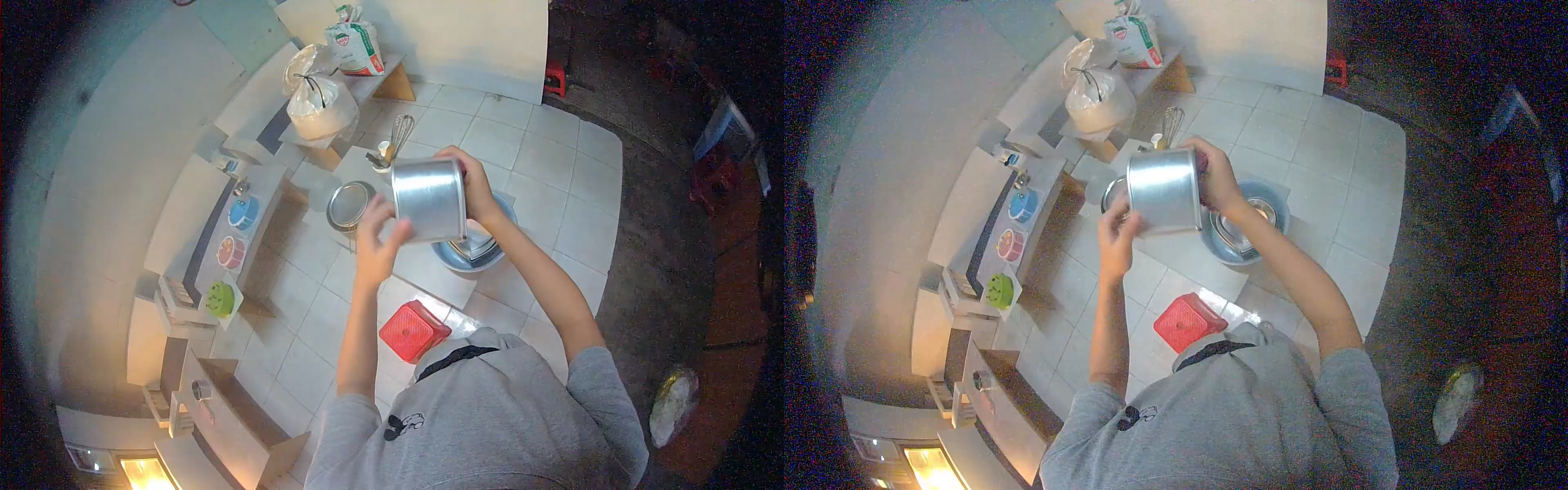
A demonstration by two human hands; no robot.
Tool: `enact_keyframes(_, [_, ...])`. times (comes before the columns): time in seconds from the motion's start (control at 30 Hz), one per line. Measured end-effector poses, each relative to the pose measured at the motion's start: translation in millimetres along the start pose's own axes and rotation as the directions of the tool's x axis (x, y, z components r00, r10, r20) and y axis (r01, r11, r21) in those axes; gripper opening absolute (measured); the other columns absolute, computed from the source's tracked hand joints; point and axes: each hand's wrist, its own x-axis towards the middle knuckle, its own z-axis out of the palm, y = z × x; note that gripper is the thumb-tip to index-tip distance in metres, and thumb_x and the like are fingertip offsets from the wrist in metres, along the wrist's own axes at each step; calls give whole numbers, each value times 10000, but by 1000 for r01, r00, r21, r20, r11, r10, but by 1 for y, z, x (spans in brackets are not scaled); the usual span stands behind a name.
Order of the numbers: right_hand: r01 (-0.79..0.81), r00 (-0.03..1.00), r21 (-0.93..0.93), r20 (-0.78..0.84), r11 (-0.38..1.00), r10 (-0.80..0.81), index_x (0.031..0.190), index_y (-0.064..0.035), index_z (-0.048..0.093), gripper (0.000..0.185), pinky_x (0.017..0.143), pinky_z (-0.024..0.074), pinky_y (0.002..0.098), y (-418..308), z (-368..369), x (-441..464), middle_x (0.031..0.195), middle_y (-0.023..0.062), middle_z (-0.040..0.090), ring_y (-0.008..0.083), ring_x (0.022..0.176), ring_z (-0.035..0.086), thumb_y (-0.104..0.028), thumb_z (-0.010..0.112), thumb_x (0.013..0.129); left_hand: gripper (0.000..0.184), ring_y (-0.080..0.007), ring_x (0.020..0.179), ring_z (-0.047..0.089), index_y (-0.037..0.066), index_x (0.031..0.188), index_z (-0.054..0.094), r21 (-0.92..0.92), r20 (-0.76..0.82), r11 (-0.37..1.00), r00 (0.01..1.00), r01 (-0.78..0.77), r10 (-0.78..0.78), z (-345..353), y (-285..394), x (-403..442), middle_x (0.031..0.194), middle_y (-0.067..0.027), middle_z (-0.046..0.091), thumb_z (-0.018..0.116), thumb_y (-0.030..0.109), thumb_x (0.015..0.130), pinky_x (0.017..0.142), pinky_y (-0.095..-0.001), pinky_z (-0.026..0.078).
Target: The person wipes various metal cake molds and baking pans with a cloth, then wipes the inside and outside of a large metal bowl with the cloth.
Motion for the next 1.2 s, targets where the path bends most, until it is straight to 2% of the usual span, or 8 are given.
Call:
enact_keyframes(0.17, [258, 959, -510, 27, 821, -284, 885, -53, 572, 270, 667, 442, 249, -11, -3, 3, 827, 91, 625, 88, 746, 556, -21, 648, 628, 398, -94, 692, 489, -56, 801, 596, -397, -323, 868, 840, 298, -436, 29, -5, 8, 756, -47, 564, 443, 303, 879, 638, -245, 388])
enact_keyframes(0.43, [155, 975, -257, -117, 954, -190, 1042, -18, 509, 391, 773, 423, 269, -74, -24, -27, 957, 48, 563, 144, 889, 535, -41, 630, 671, 355, -38, 536, 359, 5, 621, 553, -353, -505, 935, 834, 37, -224, 21, -7, 15, 577, 44, 449, 493, 253, 867, 475, -201, 274])
enact_keyframes(0.67, [531, 716, -778, 199, 336, -669, 1147, -26, 447, 493, 852, 404, 375, -58, 50, -43, 1131, 165, 501, 346, 980, 514, -67, 575, 672, 312, -117, 493, 318, 8, 575, 498, -4, -491, 972, 847, -236, 204, 50, 12, 21, 473, -59, 431, 516, 194, 824, 525, -304, 268])
enact_keyframes(0.77, [490, 840, -444, 8, 750, -543, 1122, -41, 482, 440, 840, 413, 351, -66, 38, 17, 1129, 153, 514, 305, 987, 526, -73, 542, 688, 334, -146, 455, 316, 20, 522, 451, 298, -422, 930, 845, -213, 329, 40, 13, 14, 453, -52, 410, 510, 161, 818, 515, -303, 254])
enact_keyframes(0.87, [-216, 936, -300, 206, 929, 284, 1095, -53, 504, 407, 843, 413, 345, -86, 30, 37, 1125, 153, 519, 301, 999, 521, -81, 523, 689, 359, -166, 418, 297, 25, 494, 412, 337, -459, 909, 800, -245, 386, 42, 21, 14, 437, -58, 374, 491, 133, 828, 503, -299, 233])
enact_keyframes(0.97, [63, 994, -277, 101, 959, -36, 1092, -45, 505, 405, 828, 423, 363, -72, 52, -5, 1098, 151, 534, 319, 963, 534, -95, 546, 692, 319, -88, 467, 375, 39, 551, 488, 216, -512, 975, 844, -55, 161, 32, 6, 20, 494, -17, 457, 490, 165, 844, 515, -274, 296])
enact_keyframes(1.03, [634, 674, -672, 236, 383, -700, 1084, -34, 515, 384, 783, 444, 362, -42, 63, -30, 1021, 148, 571, 308, 884, 567, -125, 570, 715, 254, -53, 597, 459, 27, 686, 558, -335, -529, 924, 848, -187, -20, 35, -3, 19, 653, 12, 547, 492, 207, 853, 565, -231, 377])
enact_keyframes(1.2, [478, 866, -512, 139, 714, -480, 1098, -58, 515, 454, 841, 413, 382, -26, 56, -8, 1097, 137, 534, 300, 991, 519, -116, 615, 658, 322, -44, 677, 473, -27, 746, 575, -274, -581, 958, 809, -89, -92, 35, -8, 13, 775, 13, 569, 436, 223, 894, 568, -192, 392])
